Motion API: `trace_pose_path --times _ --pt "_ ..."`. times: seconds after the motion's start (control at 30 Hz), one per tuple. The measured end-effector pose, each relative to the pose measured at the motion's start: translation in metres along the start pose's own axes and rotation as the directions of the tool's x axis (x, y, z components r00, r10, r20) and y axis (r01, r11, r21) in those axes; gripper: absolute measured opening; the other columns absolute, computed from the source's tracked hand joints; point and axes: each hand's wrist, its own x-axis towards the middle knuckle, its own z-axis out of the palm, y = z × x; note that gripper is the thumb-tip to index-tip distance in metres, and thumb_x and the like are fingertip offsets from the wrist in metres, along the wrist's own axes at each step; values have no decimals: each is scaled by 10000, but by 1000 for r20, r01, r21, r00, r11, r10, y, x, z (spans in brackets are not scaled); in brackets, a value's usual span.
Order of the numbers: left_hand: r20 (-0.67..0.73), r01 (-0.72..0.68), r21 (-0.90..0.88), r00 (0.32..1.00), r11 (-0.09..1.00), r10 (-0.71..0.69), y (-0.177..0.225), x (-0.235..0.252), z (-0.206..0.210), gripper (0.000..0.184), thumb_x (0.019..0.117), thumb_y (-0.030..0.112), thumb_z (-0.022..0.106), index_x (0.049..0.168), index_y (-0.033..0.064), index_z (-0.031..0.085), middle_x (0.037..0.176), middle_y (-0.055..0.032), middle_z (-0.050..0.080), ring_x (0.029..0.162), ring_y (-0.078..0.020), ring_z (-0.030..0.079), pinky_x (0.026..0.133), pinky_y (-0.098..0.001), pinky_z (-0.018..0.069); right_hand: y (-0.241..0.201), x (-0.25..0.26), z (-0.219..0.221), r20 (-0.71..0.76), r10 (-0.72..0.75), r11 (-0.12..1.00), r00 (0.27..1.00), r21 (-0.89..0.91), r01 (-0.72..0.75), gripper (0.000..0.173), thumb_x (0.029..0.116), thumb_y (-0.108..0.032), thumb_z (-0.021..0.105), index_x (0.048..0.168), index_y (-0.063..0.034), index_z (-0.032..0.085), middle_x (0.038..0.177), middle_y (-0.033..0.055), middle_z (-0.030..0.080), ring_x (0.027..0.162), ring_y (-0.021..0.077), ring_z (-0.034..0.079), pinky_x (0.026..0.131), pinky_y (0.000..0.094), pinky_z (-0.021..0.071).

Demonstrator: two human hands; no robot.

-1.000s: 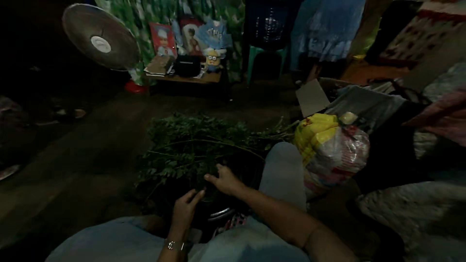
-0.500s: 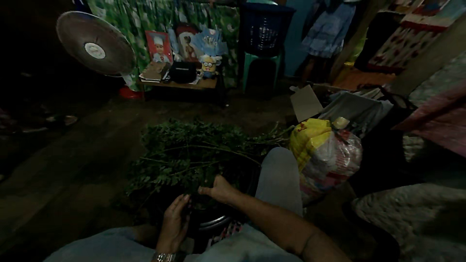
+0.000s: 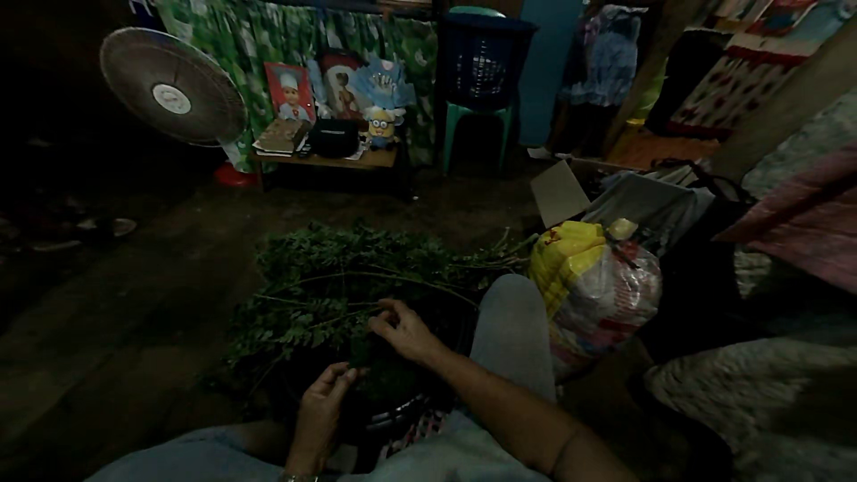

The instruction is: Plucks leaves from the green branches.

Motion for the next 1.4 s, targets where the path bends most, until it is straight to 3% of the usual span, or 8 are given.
trace_pose_path --times 0.13,0.27,0.37,0.47,0.7,1.0,1.2,1.4 --pt "45 -24 52 999 998 21 -4 1 0 147 975 72 525 1014 30 661 893 7 757 789 -38 705 707 -196 573 6 0 -3 95 -113 934 989 -328 138 461 1029 -412 587 1329 -70 659 1375 184 590 1334 392 474 1132 635 298" --pt "52 -28 64 998 998 25 -7 2 -1 142 958 70 550 1016 30 674 872 24 721 778 -32 678 721 -203 571 14 0 8 312 -66 921 948 -346 178 474 1026 -394 607 1334 -36 652 1350 200 614 1318 394 509 1143 658 285" --pt "45 -26 63 999 998 23 -6 2 0 93 964 90 595 990 53 676 828 44 714 736 -15 664 681 -182 559 14 1 9 386 11 945 923 -304 116 415 1036 -287 618 1328 8 630 1285 229 648 1216 362 610 1079 608 413" --pt "58 -18 45 998 999 15 -8 3 -2 121 978 79 559 1007 31 667 830 9 731 734 -48 688 679 -204 573 14 2 9 363 27 970 931 -236 64 339 1041 -219 609 1265 32 650 1193 231 670 1084 322 659 978 509 510" --pt "63 -38 74 997 997 33 -11 5 -4 164 991 129 540 996 36 675 839 12 721 751 -60 674 709 -220 567 12 2 9 295 14 978 955 -201 48 274 1037 -173 605 1179 53 668 1083 202 676 961 265 649 902 437 525" --pt "29 101 3 994 995 -101 11 3 -2 183 1042 89 489 1056 10 653 853 23 687 750 -36 630 718 -209 533 -3 -1 -2 162 -7 993 987 -119 27 363 1101 -203 455 1297 49 628 1286 203 642 1172 225 628 1024 378 500" --pt "68 76 -128 995 989 -67 4 5 -6 178 1033 76 494 1006 22 662 812 38 687 742 -41 644 728 -216 548 -7 1 -10 119 47 994 992 -103 -35 296 1086 -200 503 1224 2 669 1200 130 658 1035 141 634 912 321 525" --pt "98 52 -162 995 986 -36 -1 5 -8 164 1014 66 519 969 39 675 798 40 689 745 -47 646 744 -224 550 -1 3 -7 254 51 992 966 -127 -19 281 1071 -212 533 1190 -7 684 1292 132 599 1121 153 603 963 322 510"
